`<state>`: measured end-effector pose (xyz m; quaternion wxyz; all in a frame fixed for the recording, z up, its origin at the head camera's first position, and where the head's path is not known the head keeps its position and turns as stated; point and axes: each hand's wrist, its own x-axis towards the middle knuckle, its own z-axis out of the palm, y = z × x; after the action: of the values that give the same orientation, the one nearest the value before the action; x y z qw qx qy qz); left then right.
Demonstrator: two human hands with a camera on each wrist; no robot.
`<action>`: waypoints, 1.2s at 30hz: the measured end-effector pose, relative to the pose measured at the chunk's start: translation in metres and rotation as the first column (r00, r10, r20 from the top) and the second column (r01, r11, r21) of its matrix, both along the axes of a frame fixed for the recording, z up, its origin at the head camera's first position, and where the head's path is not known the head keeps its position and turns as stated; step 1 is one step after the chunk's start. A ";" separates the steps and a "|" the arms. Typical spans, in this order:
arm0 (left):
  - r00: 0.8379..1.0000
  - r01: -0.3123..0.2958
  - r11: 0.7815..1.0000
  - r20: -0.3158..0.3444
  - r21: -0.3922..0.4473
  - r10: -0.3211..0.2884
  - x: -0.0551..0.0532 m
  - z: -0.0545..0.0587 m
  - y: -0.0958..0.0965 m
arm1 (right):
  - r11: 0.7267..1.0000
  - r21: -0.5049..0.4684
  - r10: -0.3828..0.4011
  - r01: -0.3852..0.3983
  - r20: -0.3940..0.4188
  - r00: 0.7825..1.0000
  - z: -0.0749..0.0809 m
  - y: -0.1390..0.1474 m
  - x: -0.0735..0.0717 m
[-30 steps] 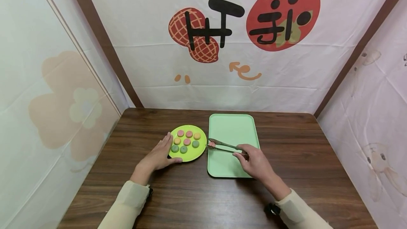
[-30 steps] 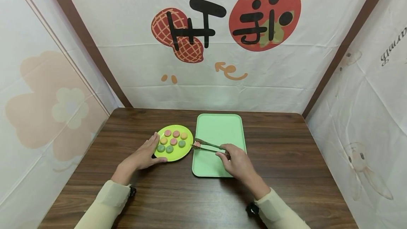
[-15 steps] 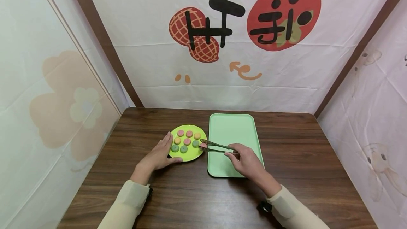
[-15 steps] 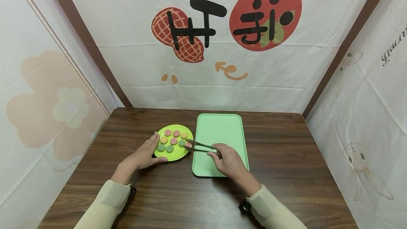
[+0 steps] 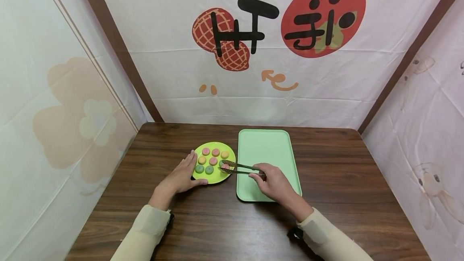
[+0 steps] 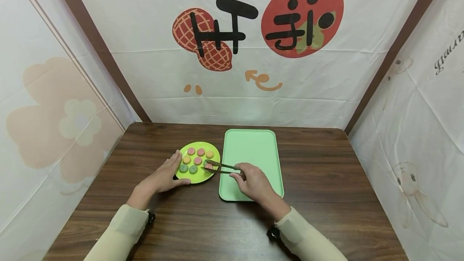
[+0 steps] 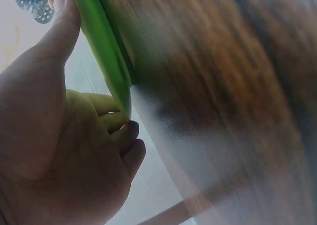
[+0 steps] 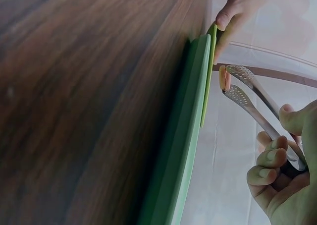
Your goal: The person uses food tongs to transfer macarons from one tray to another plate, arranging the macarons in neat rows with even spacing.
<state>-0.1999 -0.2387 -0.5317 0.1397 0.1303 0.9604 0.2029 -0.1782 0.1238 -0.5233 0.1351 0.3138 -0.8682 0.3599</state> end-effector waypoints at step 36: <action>1.000 0.016 1.000 -0.017 0.004 -0.016 0.002 0.002 0.002 | 0.998 0.066 -0.006 0.001 0.071 0.997 -0.007 -0.021 -0.006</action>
<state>-0.1975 -0.2369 -0.5298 0.1328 0.1399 0.9601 0.2027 -0.1846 0.1027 -0.5300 0.0945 0.3037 -0.8843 0.3419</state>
